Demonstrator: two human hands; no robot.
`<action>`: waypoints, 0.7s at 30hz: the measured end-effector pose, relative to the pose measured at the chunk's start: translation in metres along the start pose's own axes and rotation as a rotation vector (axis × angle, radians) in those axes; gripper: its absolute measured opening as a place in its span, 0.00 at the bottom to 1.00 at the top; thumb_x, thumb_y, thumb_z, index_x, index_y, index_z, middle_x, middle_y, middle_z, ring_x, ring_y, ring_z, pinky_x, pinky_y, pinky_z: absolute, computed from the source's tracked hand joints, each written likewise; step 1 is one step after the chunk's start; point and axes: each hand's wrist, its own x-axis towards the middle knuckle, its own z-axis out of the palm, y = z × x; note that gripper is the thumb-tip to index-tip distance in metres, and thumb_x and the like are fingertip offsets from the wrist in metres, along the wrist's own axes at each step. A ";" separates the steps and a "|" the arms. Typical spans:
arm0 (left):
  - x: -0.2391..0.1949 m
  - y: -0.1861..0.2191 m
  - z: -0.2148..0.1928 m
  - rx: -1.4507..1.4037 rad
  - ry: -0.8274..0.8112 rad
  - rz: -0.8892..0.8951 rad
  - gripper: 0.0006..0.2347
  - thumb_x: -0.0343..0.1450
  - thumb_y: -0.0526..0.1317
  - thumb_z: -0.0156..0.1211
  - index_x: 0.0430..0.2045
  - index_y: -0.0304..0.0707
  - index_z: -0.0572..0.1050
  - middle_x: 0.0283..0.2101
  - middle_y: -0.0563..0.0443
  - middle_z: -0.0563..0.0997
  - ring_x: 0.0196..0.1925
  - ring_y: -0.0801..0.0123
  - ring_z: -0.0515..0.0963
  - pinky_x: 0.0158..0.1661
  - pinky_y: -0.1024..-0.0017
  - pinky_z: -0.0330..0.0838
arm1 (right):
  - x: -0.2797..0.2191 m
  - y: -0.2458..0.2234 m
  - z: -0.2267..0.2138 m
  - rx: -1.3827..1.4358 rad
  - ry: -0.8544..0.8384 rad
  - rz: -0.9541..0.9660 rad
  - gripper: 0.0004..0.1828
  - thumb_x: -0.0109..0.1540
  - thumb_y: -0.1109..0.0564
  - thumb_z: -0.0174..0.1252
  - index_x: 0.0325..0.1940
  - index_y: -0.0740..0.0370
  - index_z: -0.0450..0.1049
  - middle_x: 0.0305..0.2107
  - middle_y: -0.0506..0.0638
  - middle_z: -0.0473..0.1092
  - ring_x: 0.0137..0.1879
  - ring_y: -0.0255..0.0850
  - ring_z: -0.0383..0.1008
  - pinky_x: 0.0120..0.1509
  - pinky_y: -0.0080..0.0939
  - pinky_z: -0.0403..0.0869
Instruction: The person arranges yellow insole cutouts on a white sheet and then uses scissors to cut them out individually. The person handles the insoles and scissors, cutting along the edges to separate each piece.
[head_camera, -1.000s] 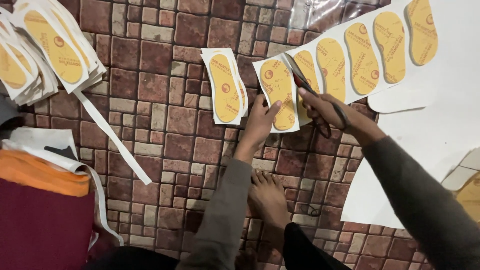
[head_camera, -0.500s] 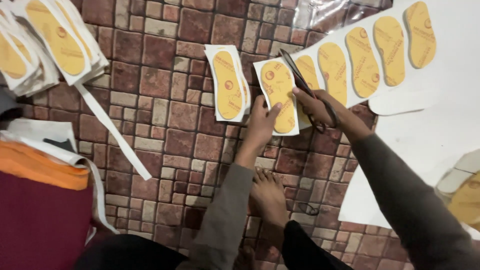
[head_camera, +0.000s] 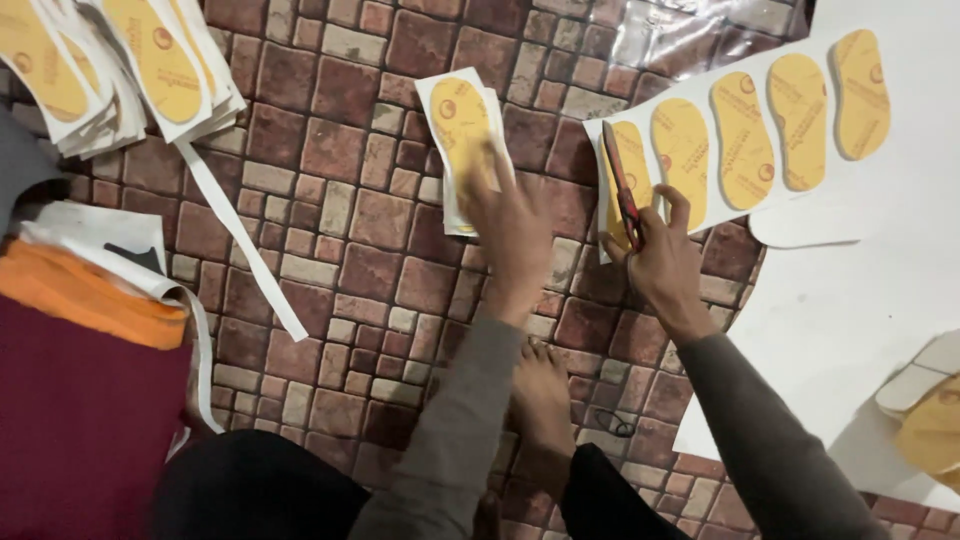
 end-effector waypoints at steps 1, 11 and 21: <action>-0.016 0.000 0.019 -0.006 -0.006 0.007 0.25 0.73 0.34 0.58 0.67 0.25 0.61 0.58 0.21 0.69 0.58 0.24 0.72 0.55 0.35 0.66 | 0.001 0.007 0.004 0.000 0.006 0.009 0.25 0.57 0.43 0.70 0.43 0.63 0.71 0.69 0.55 0.53 0.42 0.80 0.75 0.52 0.73 0.76; -0.066 -0.006 0.110 -0.728 -0.672 -0.600 0.16 0.70 0.51 0.64 0.33 0.34 0.77 0.27 0.41 0.81 0.27 0.55 0.85 0.31 0.60 0.74 | -0.077 0.017 0.008 0.678 0.073 0.035 0.18 0.60 0.50 0.70 0.46 0.61 0.72 0.38 0.54 0.67 0.40 0.49 0.73 0.50 0.48 0.71; -0.055 -0.026 0.094 -0.742 -0.670 -0.436 0.14 0.73 0.47 0.64 0.44 0.37 0.75 0.36 0.48 0.82 0.40 0.68 0.83 0.42 0.66 0.76 | -0.132 -0.006 0.011 0.908 -0.385 0.430 0.31 0.70 0.30 0.46 0.43 0.58 0.76 0.27 0.52 0.72 0.34 0.45 0.75 0.41 0.50 0.77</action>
